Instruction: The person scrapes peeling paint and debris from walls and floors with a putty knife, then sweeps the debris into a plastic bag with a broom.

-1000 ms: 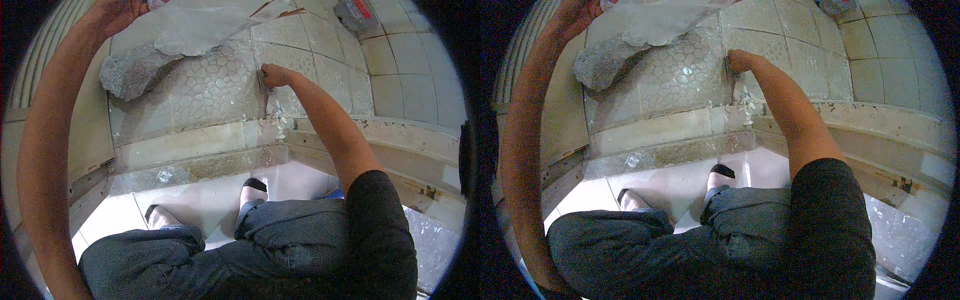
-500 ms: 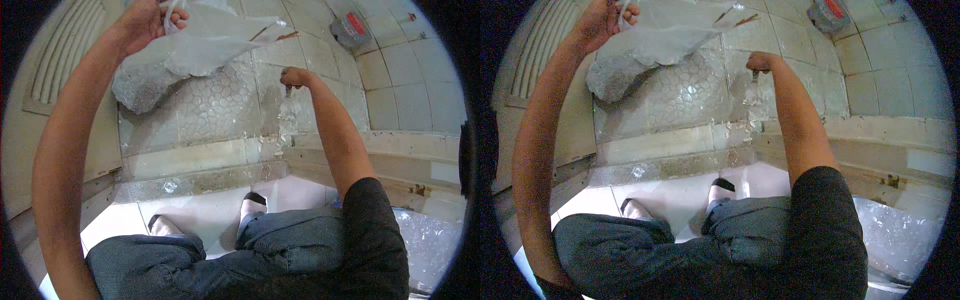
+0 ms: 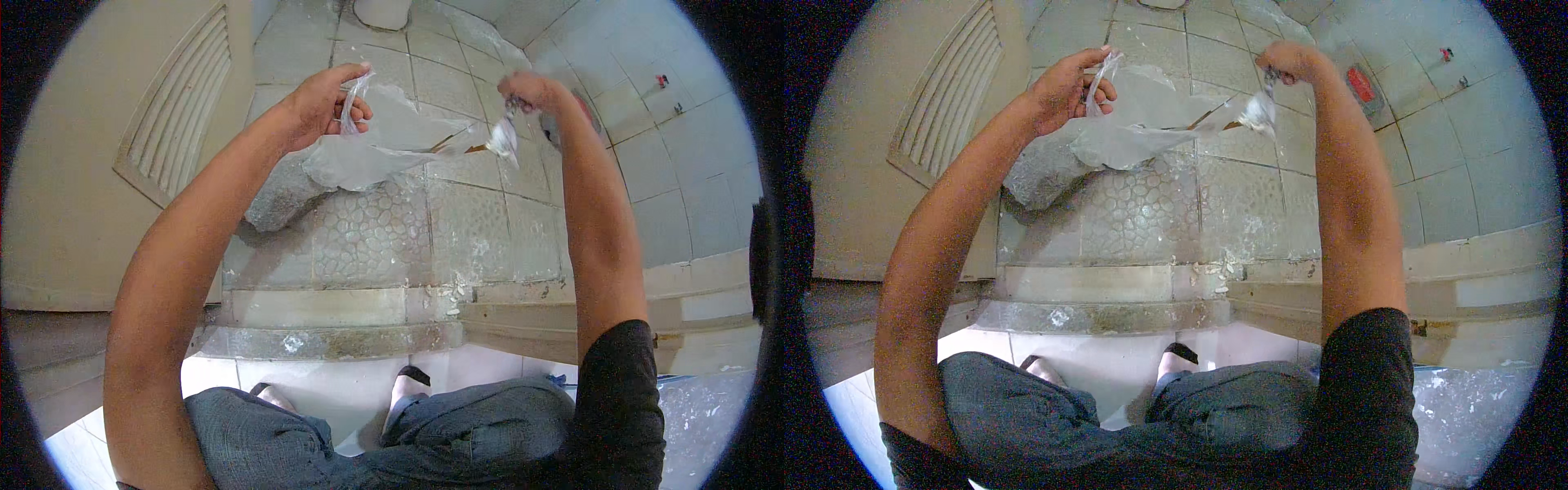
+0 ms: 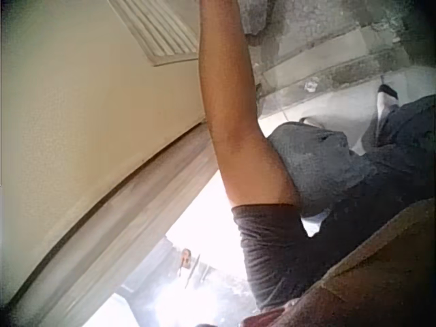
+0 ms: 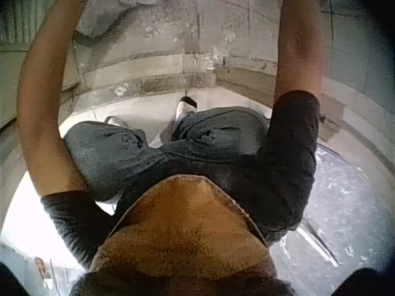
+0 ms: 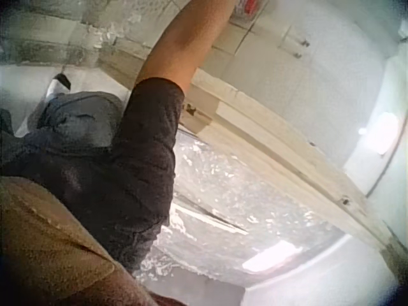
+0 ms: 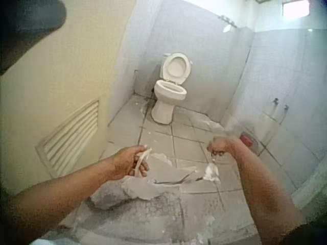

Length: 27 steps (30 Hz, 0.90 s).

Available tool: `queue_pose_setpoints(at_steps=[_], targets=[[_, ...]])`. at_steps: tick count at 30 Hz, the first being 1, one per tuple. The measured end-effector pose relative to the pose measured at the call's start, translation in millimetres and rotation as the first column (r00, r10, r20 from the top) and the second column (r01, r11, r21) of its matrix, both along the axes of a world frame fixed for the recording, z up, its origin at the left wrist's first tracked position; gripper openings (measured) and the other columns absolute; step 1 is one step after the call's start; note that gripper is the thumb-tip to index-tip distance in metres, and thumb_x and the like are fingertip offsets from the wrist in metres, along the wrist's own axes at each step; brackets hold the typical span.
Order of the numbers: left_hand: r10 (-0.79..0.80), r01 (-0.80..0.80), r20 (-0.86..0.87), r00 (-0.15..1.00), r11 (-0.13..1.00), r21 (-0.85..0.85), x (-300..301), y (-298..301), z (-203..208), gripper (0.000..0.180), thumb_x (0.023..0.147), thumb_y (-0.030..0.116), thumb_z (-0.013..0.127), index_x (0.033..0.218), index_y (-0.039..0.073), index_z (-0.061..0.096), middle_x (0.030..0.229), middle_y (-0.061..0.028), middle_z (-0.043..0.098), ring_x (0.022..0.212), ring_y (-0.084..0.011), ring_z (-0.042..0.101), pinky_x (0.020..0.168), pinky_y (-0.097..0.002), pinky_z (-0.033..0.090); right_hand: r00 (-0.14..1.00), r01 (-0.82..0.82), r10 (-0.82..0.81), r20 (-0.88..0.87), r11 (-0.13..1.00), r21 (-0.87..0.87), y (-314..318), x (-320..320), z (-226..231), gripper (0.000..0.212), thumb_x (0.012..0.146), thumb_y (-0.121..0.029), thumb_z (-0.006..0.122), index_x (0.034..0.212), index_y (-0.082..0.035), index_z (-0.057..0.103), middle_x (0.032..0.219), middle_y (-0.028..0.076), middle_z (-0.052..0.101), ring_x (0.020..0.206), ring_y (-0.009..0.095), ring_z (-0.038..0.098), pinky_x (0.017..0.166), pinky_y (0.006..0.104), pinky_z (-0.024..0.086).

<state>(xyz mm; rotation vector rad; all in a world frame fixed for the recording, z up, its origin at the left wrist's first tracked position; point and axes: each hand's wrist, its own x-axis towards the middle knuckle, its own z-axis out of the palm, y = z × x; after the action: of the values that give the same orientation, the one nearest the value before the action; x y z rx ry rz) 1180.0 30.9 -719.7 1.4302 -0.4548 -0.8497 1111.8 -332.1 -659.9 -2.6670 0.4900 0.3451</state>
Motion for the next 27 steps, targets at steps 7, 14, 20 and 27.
queue_pose_setpoints(at_steps=[7, 14, 20, 27], targets=[[-0.024, 0.026, 0.034, 0.999, 0.998, -0.057, 1, -6, -4, 0.057, 0.086, 0.052, 0.046, 0.123, 0.009, 0.040, 0.076, -0.0063, 0.059, 0.065, -0.0155, 0.060, 0.060, -0.0276, 0.043, 0.776, -0.155, 0.238, 0.584, 0.970, -0.188, 109, 46, -12, 0.023, 0.077, -0.024, 0.054, 0.078, -0.001, 0.051, 0.063, 0.010, 0.052, 0.055, 0.022, 0.048, 0.053, 0.0367, 0.039], [-0.034, 0.032, -0.016, 0.999, 0.994, -0.109, 12, 2, -1, 0.067, 0.082, 0.052, 0.052, 0.127, 0.004, 0.037, 0.084, -0.0132, 0.059, 0.071, -0.0188, 0.061, 0.069, -0.0303, 0.051, 0.371, 0.046, 0.331, 0.868, 0.926, -0.373, 139, 31, -29, 0.027, 0.077, -0.011, 0.056, 0.099, 0.002, 0.048, 0.096, 0.023, 0.051, 0.085, 0.039, 0.051, 0.077, 0.0459, 0.042], [0.010, -0.010, 0.000, 1.000, 0.992, -0.127, 18, 11, 3, 0.046, 0.090, 0.048, 0.038, 0.110, 0.007, 0.044, 0.072, -0.0110, 0.058, 0.059, -0.0180, 0.060, 0.051, -0.0269, 0.049, 0.404, 0.450, 0.042, 0.914, 0.861, -0.238, 4, -11, -59, 0.037, 0.075, -0.025, 0.057, 0.100, 0.002, 0.051, 0.096, 0.021, 0.059, 0.083, 0.035, 0.059, 0.071, 0.0435, 0.044], [0.163, -0.157, 0.044, 0.986, 0.981, -0.117, 11, 7, 2, 0.044, 0.091, 0.045, 0.040, 0.107, 0.005, 0.045, 0.065, -0.0058, 0.056, 0.053, -0.0154, 0.057, 0.051, -0.0269, 0.050, 0.927, 0.256, -0.149, 0.343, 0.922, -0.290, -27, -95, -239, 0.030, 0.072, -0.019, 0.057, 0.091, 0.004, 0.055, 0.094, 0.024, 0.058, 0.087, 0.037, 0.058, 0.072, 0.0402, 0.045]])
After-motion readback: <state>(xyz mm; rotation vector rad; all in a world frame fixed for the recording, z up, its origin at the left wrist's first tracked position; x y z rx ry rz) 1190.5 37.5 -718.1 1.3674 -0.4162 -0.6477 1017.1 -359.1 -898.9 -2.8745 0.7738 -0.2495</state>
